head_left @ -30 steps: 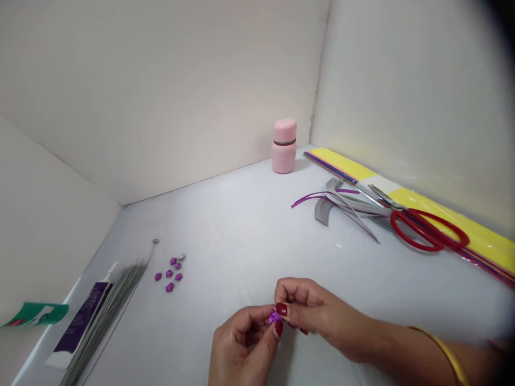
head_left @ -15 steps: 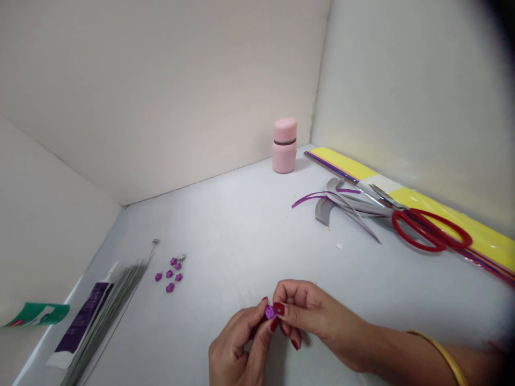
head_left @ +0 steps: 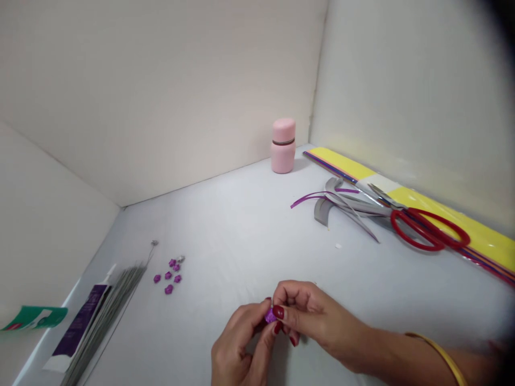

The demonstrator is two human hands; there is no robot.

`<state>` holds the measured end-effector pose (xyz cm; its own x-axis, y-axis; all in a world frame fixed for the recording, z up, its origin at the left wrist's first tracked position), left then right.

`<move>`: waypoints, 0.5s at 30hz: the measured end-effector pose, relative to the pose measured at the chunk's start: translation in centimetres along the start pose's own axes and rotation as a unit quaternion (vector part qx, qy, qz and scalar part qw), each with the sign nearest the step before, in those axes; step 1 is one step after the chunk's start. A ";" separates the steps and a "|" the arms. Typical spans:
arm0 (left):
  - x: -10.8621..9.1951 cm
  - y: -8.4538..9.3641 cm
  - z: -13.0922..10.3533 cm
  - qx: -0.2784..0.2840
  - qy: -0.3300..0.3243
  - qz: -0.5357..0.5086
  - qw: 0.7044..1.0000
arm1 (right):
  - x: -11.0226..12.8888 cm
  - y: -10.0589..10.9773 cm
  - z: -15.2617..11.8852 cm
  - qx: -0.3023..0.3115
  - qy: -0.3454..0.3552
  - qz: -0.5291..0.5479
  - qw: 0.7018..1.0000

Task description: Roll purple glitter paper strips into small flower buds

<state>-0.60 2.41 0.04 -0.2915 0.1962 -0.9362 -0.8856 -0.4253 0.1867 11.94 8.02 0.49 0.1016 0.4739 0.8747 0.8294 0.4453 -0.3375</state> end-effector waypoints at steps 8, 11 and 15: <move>-0.2 0.2 0.0 0.014 -0.010 0.039 0.999 | 0.0 0.1 -0.2 -0.006 0.040 -0.044 0.998; -0.3 0.1 0.0 0.007 0.000 0.031 0.999 | -0.1 0.1 -0.2 0.000 0.014 0.005 1.000; -0.4 0.1 0.0 -0.001 0.017 0.010 1.000 | -0.5 0.1 -0.1 0.021 -0.085 0.107 0.990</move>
Point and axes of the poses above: each hand's wrist, its own z-axis towards the middle knuckle, its own y-axis out of the back of the hand, x = y × z, the point moved 3 cm from there along z, towards the middle knuckle, and after that the axes turned 8 degrees about -x, right-handed, at the moved point
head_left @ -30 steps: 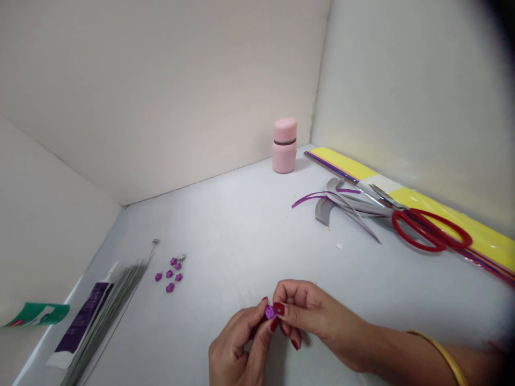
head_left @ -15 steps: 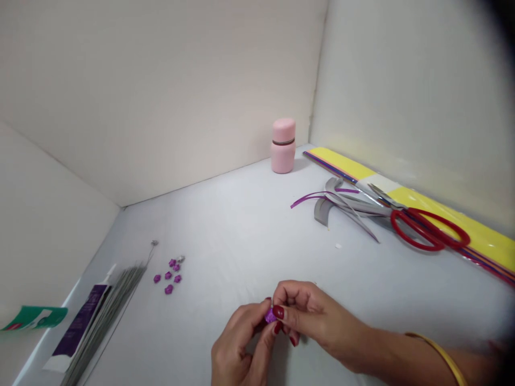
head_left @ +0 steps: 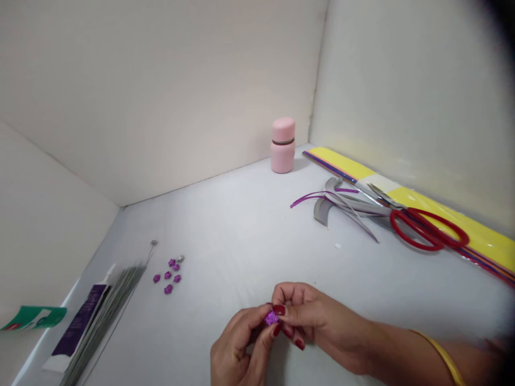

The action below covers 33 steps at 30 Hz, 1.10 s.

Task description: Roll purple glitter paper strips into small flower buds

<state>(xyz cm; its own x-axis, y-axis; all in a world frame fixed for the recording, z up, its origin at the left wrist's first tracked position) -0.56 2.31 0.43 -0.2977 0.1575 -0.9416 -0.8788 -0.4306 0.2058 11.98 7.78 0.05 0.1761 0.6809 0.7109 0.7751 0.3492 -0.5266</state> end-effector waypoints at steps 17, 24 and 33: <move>1.1 0.0 -0.3 -0.029 0.102 -0.083 0.991 | 1.6 0.2 -0.8 -0.022 0.225 -0.377 0.898; 0.3 -0.1 -0.2 -0.017 0.119 -0.075 0.990 | 2.0 -0.1 -1.8 -0.032 0.318 -0.479 0.818; -0.1 -0.4 -0.2 -0.019 0.194 -0.075 0.978 | 1.9 -0.1 -1.5 -0.054 0.284 -0.473 0.832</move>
Point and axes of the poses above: each hand's wrist, its own z-axis towards the middle knuckle, its own y-axis out of the back of the hand, x = y × z, the point moved 3 cm from there along z, towards the middle knuckle, and after that the axes turned 8 degrees about -x, right-handed, at the moved point
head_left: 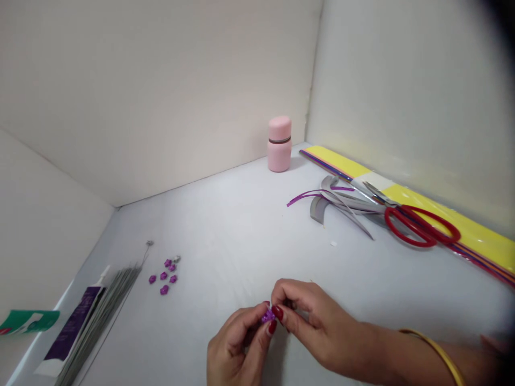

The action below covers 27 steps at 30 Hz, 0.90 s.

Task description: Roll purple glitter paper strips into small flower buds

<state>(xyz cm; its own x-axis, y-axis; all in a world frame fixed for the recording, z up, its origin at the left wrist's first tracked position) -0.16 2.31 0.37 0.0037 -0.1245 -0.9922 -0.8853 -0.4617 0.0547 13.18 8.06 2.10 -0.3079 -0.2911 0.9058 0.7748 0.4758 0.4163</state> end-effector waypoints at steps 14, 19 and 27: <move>0.0 -0.4 0.6 0.030 0.205 -0.154 0.966 | 0.4 -0.1 0.4 0.021 -0.012 0.089 0.996; 0.0 -0.5 0.7 0.032 0.222 -0.161 0.961 | -0.1 -0.4 0.4 0.034 -0.051 0.145 0.988; -0.2 -0.3 0.7 0.021 0.210 -0.142 0.967 | 0.0 0.2 0.1 0.007 0.075 -0.021 0.997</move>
Point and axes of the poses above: each hand's wrist, its own z-axis towards the middle knuckle, its own y-axis out of the back of the hand, x = y × z, the point moved 3 cm from there along z, towards the middle knuckle, and after that the axes turned 8 degrees about -x, right-handed, at the moved point
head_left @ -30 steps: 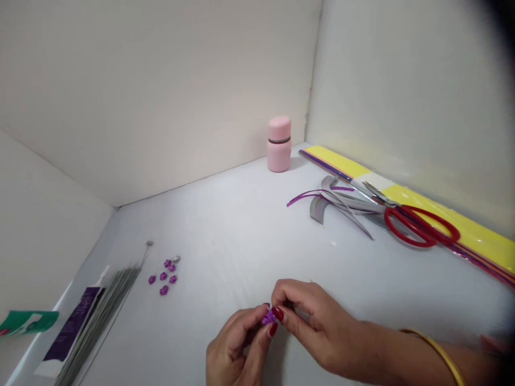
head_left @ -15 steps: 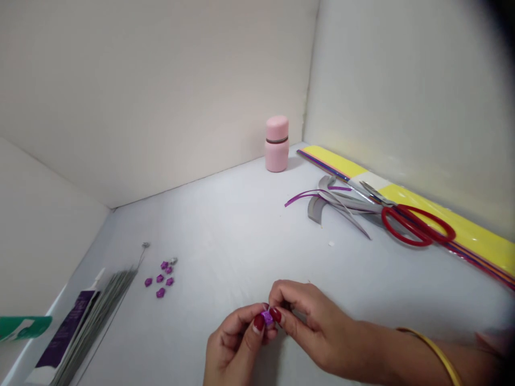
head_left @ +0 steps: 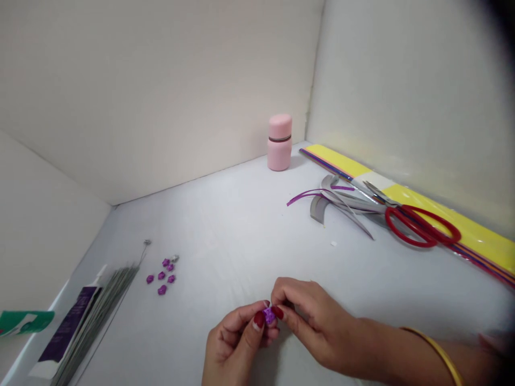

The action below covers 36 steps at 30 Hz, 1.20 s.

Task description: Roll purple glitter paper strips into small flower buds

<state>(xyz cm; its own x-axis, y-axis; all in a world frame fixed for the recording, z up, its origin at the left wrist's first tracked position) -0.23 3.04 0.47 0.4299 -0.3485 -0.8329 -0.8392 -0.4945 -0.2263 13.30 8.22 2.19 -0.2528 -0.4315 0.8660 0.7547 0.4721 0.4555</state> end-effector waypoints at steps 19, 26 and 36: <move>1.3 -0.1 0.7 0.093 0.223 -0.130 0.962 | 0.4 -0.2 -0.4 0.011 0.165 -0.180 0.970; 1.3 -0.1 0.6 0.085 0.222 -0.123 0.964 | 0.0 -0.2 -0.2 -0.006 0.083 -0.084 0.993; 1.6 -0.3 0.8 0.062 0.172 -0.101 0.978 | -0.3 -0.3 0.0 0.015 0.041 -0.064 0.997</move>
<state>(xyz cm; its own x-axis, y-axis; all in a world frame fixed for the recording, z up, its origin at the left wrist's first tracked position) 0.43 3.28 -1.17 0.6593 -0.5122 -0.5504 -0.7508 -0.4874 -0.4458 13.13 8.17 1.75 -0.2946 -0.5505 0.7811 0.7009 0.4311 0.5682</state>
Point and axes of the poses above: each hand's wrist, its own z-axis towards the middle knuckle, its own y-axis out of the back of the hand, x = y × z, the point moved 3 cm from there along z, towards the middle knuckle, and after that the axes turned 8 degrees about -x, right-handed, at the moved point
